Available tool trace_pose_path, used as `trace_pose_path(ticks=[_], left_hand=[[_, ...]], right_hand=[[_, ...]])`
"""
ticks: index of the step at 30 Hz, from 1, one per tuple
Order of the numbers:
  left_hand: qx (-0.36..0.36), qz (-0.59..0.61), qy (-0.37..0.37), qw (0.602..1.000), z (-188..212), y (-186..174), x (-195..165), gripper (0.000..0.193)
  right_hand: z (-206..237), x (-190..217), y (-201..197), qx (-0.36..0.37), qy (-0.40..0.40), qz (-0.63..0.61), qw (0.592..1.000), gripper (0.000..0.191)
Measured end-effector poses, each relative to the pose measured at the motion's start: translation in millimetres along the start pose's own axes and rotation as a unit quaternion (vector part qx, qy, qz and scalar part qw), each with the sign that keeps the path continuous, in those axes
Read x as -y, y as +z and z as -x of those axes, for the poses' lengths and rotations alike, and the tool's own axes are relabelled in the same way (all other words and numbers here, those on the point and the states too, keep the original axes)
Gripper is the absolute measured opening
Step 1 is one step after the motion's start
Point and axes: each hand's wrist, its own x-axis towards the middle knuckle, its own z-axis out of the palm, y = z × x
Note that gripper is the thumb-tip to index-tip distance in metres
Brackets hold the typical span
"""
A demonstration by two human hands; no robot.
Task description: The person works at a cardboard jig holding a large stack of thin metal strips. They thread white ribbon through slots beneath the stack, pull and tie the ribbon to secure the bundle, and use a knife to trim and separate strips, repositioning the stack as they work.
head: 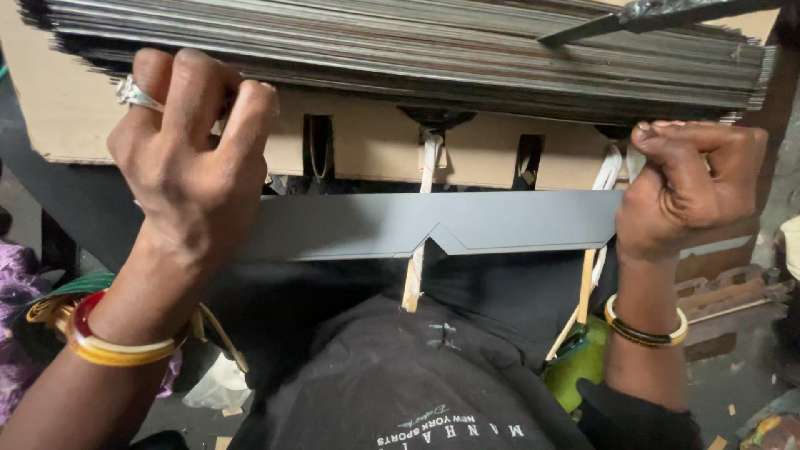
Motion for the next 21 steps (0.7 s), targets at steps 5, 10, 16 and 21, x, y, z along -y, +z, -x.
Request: trace_pose_path(ticks=[5,10,16,21], left_hand=[[0.043,-0.060,0.011,0.997,-17,-17,-10,0.022],[0.142,0.098,0.039,0.984,-25,-40,-50,0.052],[0.316,0.283,-0.041,0.905,-12,-23,-70,0.067],[0.298,0.318,-0.055,0.898,-12,-24,-70,0.063]], right_hand=[[-28,27,-20,0.071,-0.020,0.082,0.994,0.015],[-52,100,-36,0.111,0.006,-0.014,0.994,0.022],[-56,128,-17,0.308,0.008,-0.173,0.935,0.046],[-58,138,-13,0.317,0.031,-0.117,0.941,0.041]])
